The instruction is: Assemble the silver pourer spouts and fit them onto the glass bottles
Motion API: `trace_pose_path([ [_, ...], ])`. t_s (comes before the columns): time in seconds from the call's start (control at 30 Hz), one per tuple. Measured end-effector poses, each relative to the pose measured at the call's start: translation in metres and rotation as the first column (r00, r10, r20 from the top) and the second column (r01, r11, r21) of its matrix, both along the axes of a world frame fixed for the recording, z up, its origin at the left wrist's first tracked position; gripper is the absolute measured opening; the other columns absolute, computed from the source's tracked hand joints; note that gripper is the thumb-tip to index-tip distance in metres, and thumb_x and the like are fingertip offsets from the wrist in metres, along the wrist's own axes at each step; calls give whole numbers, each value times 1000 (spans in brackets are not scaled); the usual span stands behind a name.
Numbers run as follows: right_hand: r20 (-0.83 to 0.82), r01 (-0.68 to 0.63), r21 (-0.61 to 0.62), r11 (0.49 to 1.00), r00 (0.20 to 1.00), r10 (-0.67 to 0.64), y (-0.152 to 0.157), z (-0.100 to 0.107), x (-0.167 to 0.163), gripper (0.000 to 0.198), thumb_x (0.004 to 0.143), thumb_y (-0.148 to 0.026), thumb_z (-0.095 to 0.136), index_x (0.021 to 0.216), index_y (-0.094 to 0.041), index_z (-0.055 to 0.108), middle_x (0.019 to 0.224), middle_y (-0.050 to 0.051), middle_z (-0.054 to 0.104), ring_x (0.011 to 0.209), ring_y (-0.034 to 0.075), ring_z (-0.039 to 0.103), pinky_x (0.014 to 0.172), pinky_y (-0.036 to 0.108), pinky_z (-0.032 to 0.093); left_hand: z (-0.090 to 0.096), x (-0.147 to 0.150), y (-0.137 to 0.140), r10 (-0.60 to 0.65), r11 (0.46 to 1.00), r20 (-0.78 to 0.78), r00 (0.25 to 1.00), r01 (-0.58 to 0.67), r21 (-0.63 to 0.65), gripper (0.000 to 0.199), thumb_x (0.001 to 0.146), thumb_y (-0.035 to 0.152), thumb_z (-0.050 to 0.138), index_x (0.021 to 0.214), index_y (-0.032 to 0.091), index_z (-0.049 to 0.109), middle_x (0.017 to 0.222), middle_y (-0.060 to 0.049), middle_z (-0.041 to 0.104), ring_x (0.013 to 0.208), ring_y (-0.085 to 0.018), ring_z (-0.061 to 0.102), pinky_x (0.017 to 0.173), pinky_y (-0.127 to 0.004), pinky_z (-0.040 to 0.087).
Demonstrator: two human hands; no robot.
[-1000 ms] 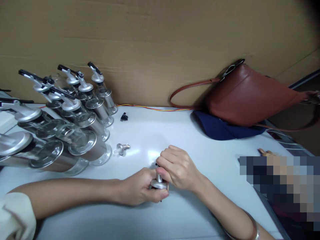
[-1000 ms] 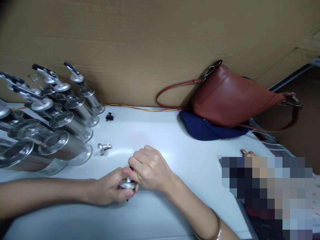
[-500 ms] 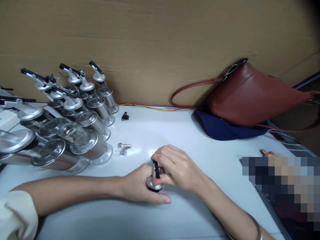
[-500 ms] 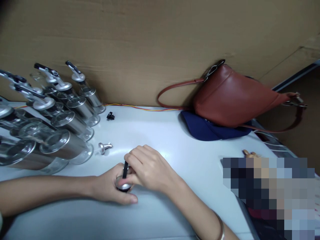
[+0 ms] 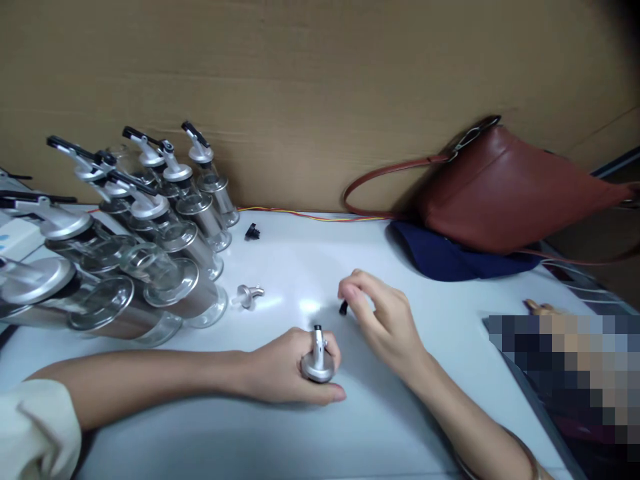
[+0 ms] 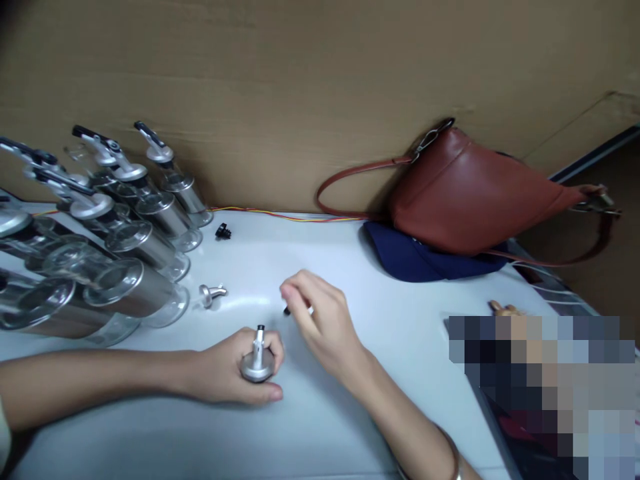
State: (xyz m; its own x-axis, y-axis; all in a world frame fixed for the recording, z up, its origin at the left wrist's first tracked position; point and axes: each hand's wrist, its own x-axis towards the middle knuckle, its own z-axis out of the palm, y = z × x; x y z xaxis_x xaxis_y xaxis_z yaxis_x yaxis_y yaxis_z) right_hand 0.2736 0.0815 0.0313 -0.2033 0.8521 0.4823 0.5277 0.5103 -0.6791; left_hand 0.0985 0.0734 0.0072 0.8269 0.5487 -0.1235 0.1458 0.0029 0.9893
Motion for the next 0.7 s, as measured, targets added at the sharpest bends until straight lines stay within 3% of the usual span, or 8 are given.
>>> trace_pose_path([
  [0.1, -30, 225, -213, 951, 971, -237, 19, -9, 19, 16, 90, -33, 48, 84, -21, 56, 67, -1, 56, 60, 14, 53, 57, 25, 41, 0, 0, -1, 81, 993, 64, 995, -75, -93, 22, 79, 25, 61, 88, 21, 41, 73, 5, 42, 58, -9, 41, 58, -25, 33],
  [0.2, 11, 254, -285, 924, 965, -262, 39, -25, 42, 16, 87, -31, 44, 88, -19, 54, 65, 1, 60, 57, 15, 58, 56, 27, 45, -5, -1, -2, 133, 966, 184, 974, -86, -246, 22, 87, 27, 52, 97, 22, 34, 81, 4, 45, 61, -9, 49, 66, -29, 39],
  [0.27, 65, 274, -304, 912, 961, -267, 48, -35, 54, 13, 84, -27, 44, 86, -19, 53, 68, 4, 65, 55, 16, 59, 55, 28, 46, -9, -2, -2, 120, 962, 232, 965, -55, -267, 20, 89, 29, 50, 98, 21, 34, 81, 3, 47, 62, -10, 50, 67, -30, 39],
  [0.4, 209, 346, -233, 909, 931, -300, 53, -43, 63, 12, 79, -24, 51, 87, -19, 59, 75, 6, 65, 65, 20, 61, 66, 34, 48, -9, -2, -2, 145, 949, 216, 966, -74, -307, 21, 86, 33, 55, 96, 18, 43, 85, 0, 48, 64, -11, 51, 66, -30, 39],
  [0.53, 325, 361, -118, 925, 894, -307, 50, -40, 67, 21, 82, -23, 50, 96, -16, 65, 94, 12, 62, 80, 25, 62, 78, 41, 48, -3, 2, -2, 195, 930, 139, 971, -138, -341, 26, 78, 27, 64, 98, 15, 53, 89, -1, 50, 69, -12, 53, 70, -32, 42],
  [0.7, 424, 248, -62, 967, 883, -200, 48, -41, 69, 27, 87, -18, 43, 89, -18, 70, 93, 12, 66, 91, 28, 61, 86, 44, 48, -1, 3, -3, 316, 914, 183, 931, -247, -321, 23, 86, 24, 55, 102, 20, 39, 96, -2, 53, 65, -10, 56, 69, -32, 42],
])
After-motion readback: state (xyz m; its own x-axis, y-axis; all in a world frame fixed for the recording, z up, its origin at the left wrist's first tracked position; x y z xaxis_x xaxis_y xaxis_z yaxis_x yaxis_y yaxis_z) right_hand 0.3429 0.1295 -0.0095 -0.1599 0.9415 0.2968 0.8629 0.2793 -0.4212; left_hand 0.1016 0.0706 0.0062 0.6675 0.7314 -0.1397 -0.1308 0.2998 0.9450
